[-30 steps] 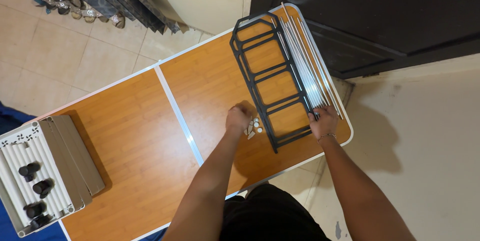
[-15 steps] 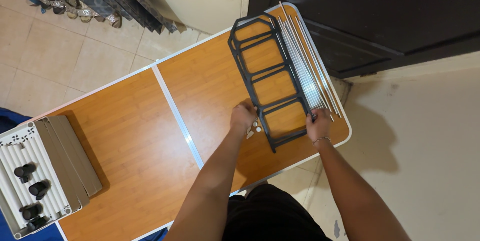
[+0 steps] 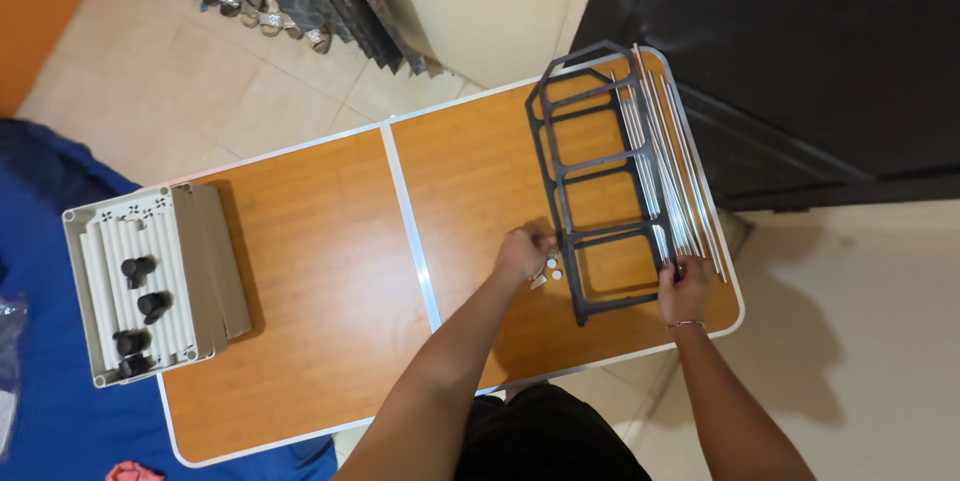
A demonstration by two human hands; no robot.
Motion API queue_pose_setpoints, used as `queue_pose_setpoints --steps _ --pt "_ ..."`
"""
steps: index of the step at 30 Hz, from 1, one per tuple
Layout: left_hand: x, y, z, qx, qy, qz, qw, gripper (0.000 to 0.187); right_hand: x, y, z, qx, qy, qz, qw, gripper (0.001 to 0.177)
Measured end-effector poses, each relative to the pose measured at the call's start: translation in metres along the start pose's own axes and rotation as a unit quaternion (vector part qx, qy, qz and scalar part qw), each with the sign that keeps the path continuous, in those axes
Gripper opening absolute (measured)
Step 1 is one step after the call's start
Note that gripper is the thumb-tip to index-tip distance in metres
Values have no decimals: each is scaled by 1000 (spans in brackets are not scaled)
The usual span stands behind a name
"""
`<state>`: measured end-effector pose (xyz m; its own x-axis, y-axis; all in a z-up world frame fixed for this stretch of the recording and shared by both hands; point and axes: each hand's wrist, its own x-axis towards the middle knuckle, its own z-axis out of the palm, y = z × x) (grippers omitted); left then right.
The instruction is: The person assembles a small shelving unit by inserting white plastic rods into a perforated panel, attaching black feet, and then inserting metal rods into a black ladder-like frame. The person handles rods, feet, and frames by hand on a wooden table.
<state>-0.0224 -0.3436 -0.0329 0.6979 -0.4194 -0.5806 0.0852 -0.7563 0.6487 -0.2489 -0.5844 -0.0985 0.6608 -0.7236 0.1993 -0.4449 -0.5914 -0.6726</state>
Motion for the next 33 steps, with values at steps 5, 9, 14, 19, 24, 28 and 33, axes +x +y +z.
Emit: queue_pose_setpoints --steps 5,9,14,19,24,28,33 --pt "-9 -12 -8 -14 13 27 999 41 0 -9 -5 27 2 -16 1000 19" --pt "-18 -23 -11 -21 13 29 999 44 -2 -18 -7 31 -4 6 999 17" --pt "-32 -40 -19 -27 23 43 998 46 -3 -33 -13 -15 2 -17 1000 12" --pt "-38 -56 -25 -34 13 42 998 50 -6 -40 -17 28 16 -30 999 15" --pt "-37 -58 -33 -40 -21 28 999 68 -13 -50 -24 22 9 -23 999 16" --pt "-29 -51 -43 -95 -37 30 994 90 -19 -64 -31 72 8 -31 997 16" --pt "-19 -42 -65 -304 -79 24 949 98 -29 -102 -35 80 10 -69 994 15"
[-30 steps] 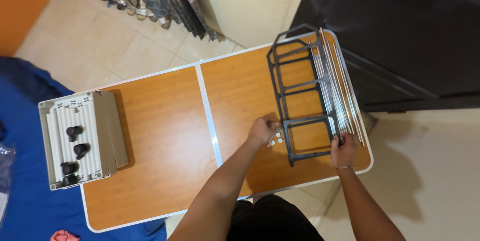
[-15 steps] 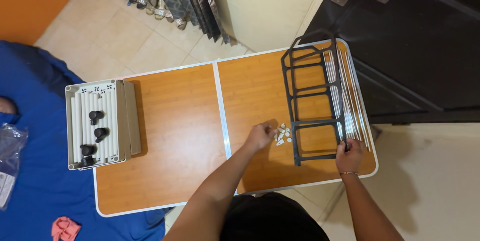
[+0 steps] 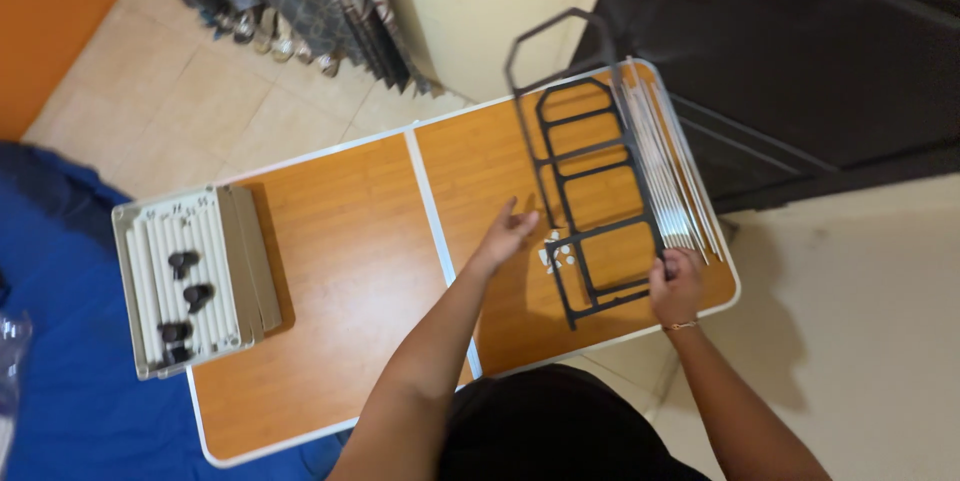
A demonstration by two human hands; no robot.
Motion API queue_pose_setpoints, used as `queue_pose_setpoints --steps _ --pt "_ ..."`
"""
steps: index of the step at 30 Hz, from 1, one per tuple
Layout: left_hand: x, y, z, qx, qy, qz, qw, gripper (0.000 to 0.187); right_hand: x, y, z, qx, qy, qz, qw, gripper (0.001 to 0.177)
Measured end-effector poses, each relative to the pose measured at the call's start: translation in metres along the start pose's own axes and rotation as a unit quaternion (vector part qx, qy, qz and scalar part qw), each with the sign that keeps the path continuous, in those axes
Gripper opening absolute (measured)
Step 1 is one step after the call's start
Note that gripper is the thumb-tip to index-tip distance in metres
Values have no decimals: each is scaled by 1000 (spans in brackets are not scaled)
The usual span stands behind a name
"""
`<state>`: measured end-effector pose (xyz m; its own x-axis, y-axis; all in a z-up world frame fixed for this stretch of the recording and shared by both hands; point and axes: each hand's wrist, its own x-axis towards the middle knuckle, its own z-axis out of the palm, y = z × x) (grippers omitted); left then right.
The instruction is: The person assembles a small shelving unit by inserting white plastic rods into a perforated panel, attaching black feet, and then inserting metal rods into a black ladder-like frame. The person handles rods, feet, and frames by hand on a wooden table.
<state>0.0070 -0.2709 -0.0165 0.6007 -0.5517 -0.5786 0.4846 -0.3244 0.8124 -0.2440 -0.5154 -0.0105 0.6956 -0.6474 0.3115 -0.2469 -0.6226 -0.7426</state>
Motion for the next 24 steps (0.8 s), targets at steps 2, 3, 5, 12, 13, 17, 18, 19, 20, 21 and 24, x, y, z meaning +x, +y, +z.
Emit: queue_pose_setpoints --steps 2,3,5,12,13,17,18,19,20,21,24 --pt "-8 6 -8 -68 5 17 997 95 -4 -24 6 85 -11 44 995 13" --pt "-13 10 -13 -74 7 32 997 91 -5 -38 10 95 -2 39 995 13" --pt "-28 17 -23 -87 13 58 994 85 -6 -65 16 116 14 29 993 14" --pt "-81 58 -72 -102 -58 128 985 73 -12 -137 35 175 31 68 982 14" --pt "-94 60 -74 -111 -91 170 975 71 -15 -145 35 191 40 75 978 13" --pt "-151 71 -88 -71 -139 242 958 56 -23 -177 35 210 78 53 973 16" --pt "-163 75 -90 -61 -119 265 955 46 -25 -185 35 214 78 54 972 16" --pt "-175 78 -92 -51 -99 287 952 35 -27 -193 33 218 76 54 972 16" --pt "-187 81 -95 -42 -78 308 947 25 -30 -202 32 221 74 55 971 16" --pt "-196 85 -100 -59 -63 294 952 25 -29 -210 34 228 80 45 969 16" --pt "-226 85 -114 -103 -27 263 959 23 -43 -230 39 240 83 24 967 17"
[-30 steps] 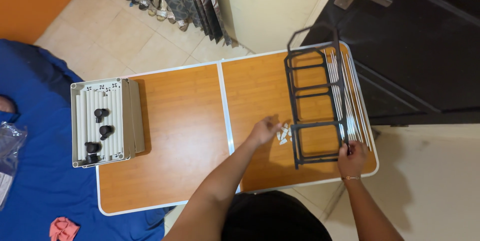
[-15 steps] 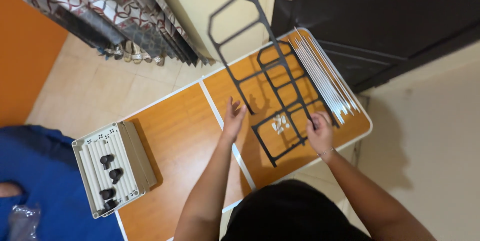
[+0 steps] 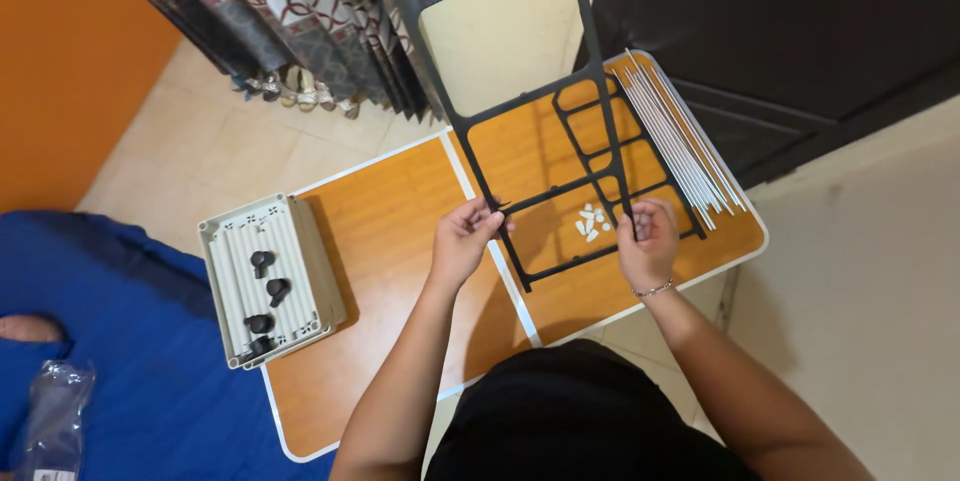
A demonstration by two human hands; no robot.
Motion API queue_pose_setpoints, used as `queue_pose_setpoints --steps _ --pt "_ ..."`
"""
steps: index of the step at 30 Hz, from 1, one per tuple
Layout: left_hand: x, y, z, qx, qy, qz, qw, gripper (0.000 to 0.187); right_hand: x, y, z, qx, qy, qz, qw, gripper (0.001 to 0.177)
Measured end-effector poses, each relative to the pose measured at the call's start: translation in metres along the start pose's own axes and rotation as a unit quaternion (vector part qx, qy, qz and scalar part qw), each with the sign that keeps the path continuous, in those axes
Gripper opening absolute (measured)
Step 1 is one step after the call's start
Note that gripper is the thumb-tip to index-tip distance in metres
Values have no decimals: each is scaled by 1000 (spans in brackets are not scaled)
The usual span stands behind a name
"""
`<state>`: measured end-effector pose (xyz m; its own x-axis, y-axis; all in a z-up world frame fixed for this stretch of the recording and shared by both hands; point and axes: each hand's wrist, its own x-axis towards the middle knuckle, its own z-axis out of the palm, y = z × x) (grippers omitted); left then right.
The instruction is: The person assembles a small shelving unit by inserting white plastic rods into a perforated panel, attaching black feet, and then inserting metal rods into a black ladder-like frame. The person handles rods, feet, and frames by hand on a wooden table.
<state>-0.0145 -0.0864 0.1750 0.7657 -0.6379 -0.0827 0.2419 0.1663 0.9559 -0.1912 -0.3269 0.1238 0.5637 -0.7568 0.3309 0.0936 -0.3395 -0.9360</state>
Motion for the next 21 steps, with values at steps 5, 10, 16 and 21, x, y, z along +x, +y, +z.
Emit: queue_pose_setpoints --steps 5,10,16,21 --pt "-29 18 -29 -39 28 -50 998 15 -23 -12 20 59 -43 9 997 21" --pt "-51 30 -49 -17 42 -8 999 18 -37 -26 41 127 -69 14 989 22" --pt "-88 42 -56 -4 61 2 998 24 -54 -55 45 188 -142 26 971 33" --pt "-97 71 -62 9 48 24 999 24 -25 -95 55 172 -281 51 943 44"
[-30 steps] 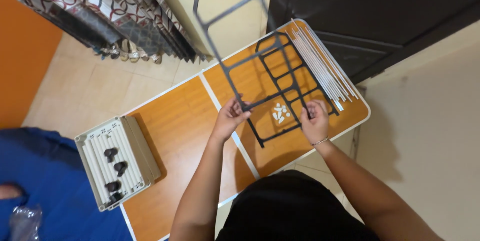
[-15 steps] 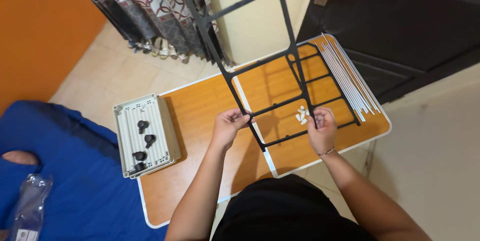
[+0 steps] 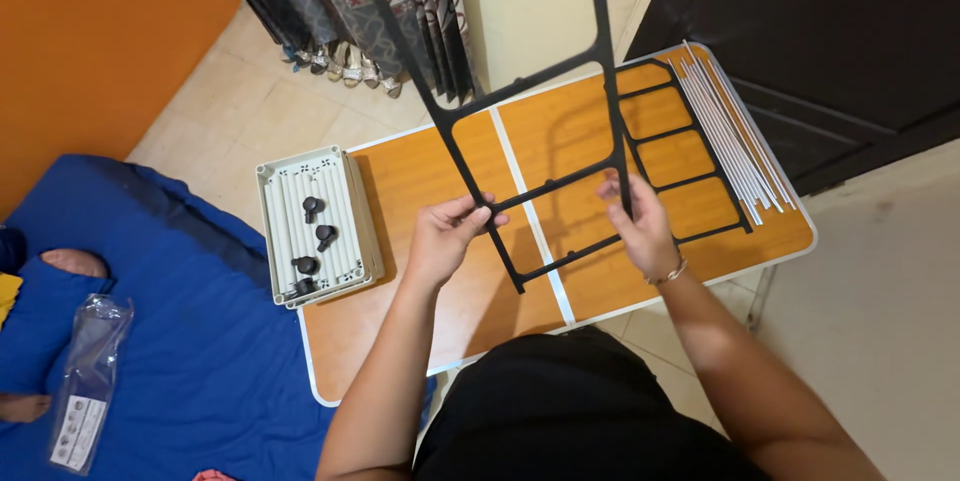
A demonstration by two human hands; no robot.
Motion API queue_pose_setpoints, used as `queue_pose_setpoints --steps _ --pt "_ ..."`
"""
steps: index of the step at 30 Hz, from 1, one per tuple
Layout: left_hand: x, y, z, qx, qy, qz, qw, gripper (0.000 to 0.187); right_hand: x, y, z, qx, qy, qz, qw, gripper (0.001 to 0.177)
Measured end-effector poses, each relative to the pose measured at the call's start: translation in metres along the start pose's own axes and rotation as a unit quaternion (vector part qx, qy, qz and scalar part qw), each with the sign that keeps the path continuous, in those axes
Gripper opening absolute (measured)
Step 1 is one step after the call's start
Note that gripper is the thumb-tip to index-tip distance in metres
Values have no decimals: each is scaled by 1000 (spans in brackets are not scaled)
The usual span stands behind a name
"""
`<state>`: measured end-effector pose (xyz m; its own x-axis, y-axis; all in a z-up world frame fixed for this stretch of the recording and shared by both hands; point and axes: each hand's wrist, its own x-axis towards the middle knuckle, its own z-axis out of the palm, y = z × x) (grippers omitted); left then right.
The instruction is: The person assembles a small shelving unit by inserting white plastic rods into a perforated panel, attaching black feet, and then inserting metal rods into a black ladder-like frame. The person handles rods, feet, and frames by hand on a wooden table.
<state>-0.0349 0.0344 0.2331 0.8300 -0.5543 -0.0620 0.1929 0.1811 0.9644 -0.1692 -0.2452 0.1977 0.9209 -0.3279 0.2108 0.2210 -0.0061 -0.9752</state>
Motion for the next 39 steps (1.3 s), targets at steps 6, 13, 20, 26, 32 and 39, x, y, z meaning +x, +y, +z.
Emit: queue_pose_setpoints --steps 6,13,20,26,32,39 --pt "0 15 -1 34 0 12 999 24 46 -31 5 71 -43 71 994 28" --pt "-9 23 3 31 -2 25 999 29 50 -29 10 123 -2 27 992 18" --pt "-2 0 14 70 54 57 994 28 53 -15 2 127 -23 12 992 17" --pt "3 -23 15 20 96 68 993 29 42 2 -4 158 -47 14 986 15" --pt "6 -55 8 153 145 111 971 21 30 25 -12 -12 -61 -35 997 14" --pt "-1 -87 -4 297 154 69 940 16 35 35 -32 102 -88 85 987 37"
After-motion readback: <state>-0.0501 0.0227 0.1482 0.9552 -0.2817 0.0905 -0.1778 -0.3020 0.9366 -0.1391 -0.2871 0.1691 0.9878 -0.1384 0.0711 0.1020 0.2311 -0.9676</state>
